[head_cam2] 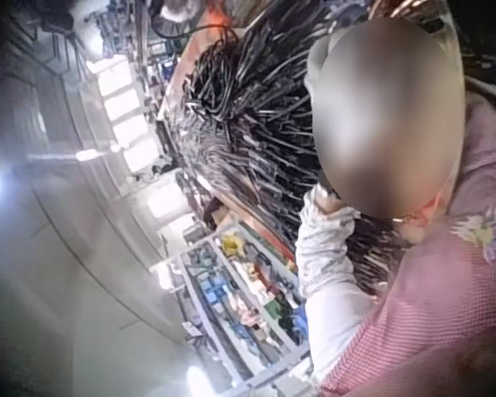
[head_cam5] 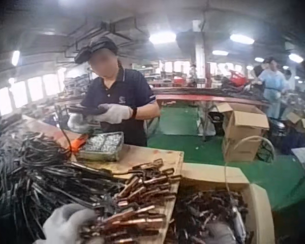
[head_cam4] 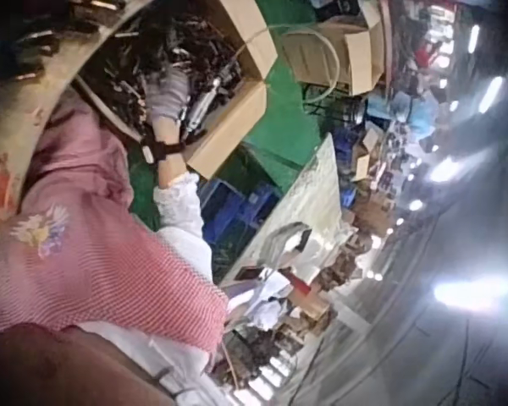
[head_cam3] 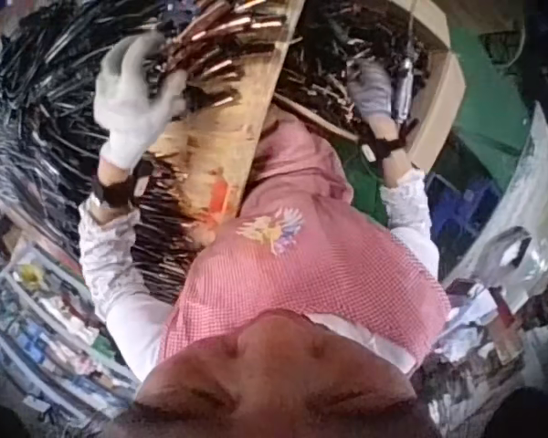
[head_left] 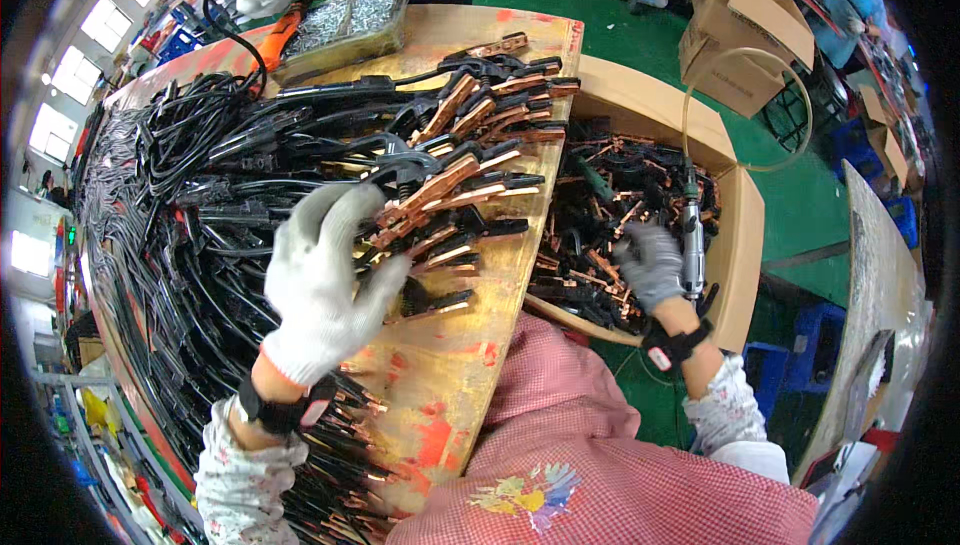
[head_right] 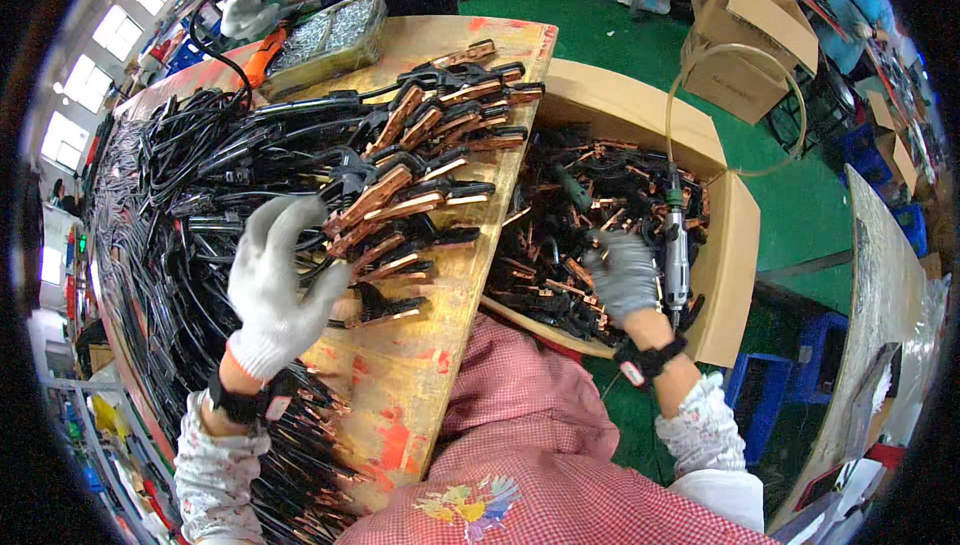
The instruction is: Assembling heavy-duty electrical clamps and cables using an electric screwdriver.
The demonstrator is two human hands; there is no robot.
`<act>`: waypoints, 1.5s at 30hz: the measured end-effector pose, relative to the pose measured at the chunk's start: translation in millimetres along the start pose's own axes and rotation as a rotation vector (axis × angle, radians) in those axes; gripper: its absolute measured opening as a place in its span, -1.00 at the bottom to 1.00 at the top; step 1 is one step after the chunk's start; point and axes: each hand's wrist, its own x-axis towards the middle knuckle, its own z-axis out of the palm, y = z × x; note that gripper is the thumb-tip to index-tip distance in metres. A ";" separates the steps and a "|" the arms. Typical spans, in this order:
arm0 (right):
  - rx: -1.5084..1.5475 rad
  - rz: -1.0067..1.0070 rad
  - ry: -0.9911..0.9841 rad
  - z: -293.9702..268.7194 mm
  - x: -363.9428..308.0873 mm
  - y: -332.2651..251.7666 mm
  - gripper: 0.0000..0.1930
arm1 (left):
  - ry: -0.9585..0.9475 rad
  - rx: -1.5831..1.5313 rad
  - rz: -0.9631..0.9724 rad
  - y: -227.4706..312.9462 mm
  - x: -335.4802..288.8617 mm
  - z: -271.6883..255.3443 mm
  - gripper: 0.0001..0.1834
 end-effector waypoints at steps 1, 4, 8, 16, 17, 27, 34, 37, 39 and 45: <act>0.005 -0.028 -0.213 20.7 3.5 -2.2 -0.58 | -0.014 -0.007 0.000 4.6 -3.9 -11.6 -0.52; -0.128 -0.019 -0.682 47.4 21.2 -15.3 -0.43 | -0.357 -0.033 0.052 5.8 -33.8 -39.3 -0.72; -0.148 -0.042 -0.844 47.2 30.0 -9.4 -0.36 | -0.702 -0.182 0.206 22.7 -96.1 -67.6 -0.88; -0.217 -0.025 -0.786 8.9 2.6 -25.2 -0.47 | -0.487 0.238 0.120 -0.3 -99.3 -40.2 -0.84; -0.214 -0.012 -0.770 -4.5 1.1 -33.3 -0.49 | -0.462 0.287 0.108 -4.6 -89.8 -31.3 -0.86; 1.279 0.343 -0.255 -94.8 -33.6 -99.3 -0.72 | -0.619 0.199 -0.199 -17.2 -71.4 -16.0 -0.71; 1.324 0.114 -0.470 -65.4 -37.6 -131.2 -0.43 | -0.626 0.377 0.243 -56.4 -119.2 -69.7 -0.71; 1.187 0.021 -0.443 -69.5 -33.9 -163.8 -0.36 | -0.692 0.252 0.331 -61.2 -116.7 -90.5 -0.72; 1.284 0.030 -0.477 -69.2 -38.8 -167.0 -0.31 | -0.691 0.258 0.285 -59.1 -122.6 -109.5 -0.73; 1.161 0.130 -0.945 -45.3 -48.3 -151.0 -0.45 | -0.911 0.290 -0.131 -36.3 -99.7 -125.2 -0.79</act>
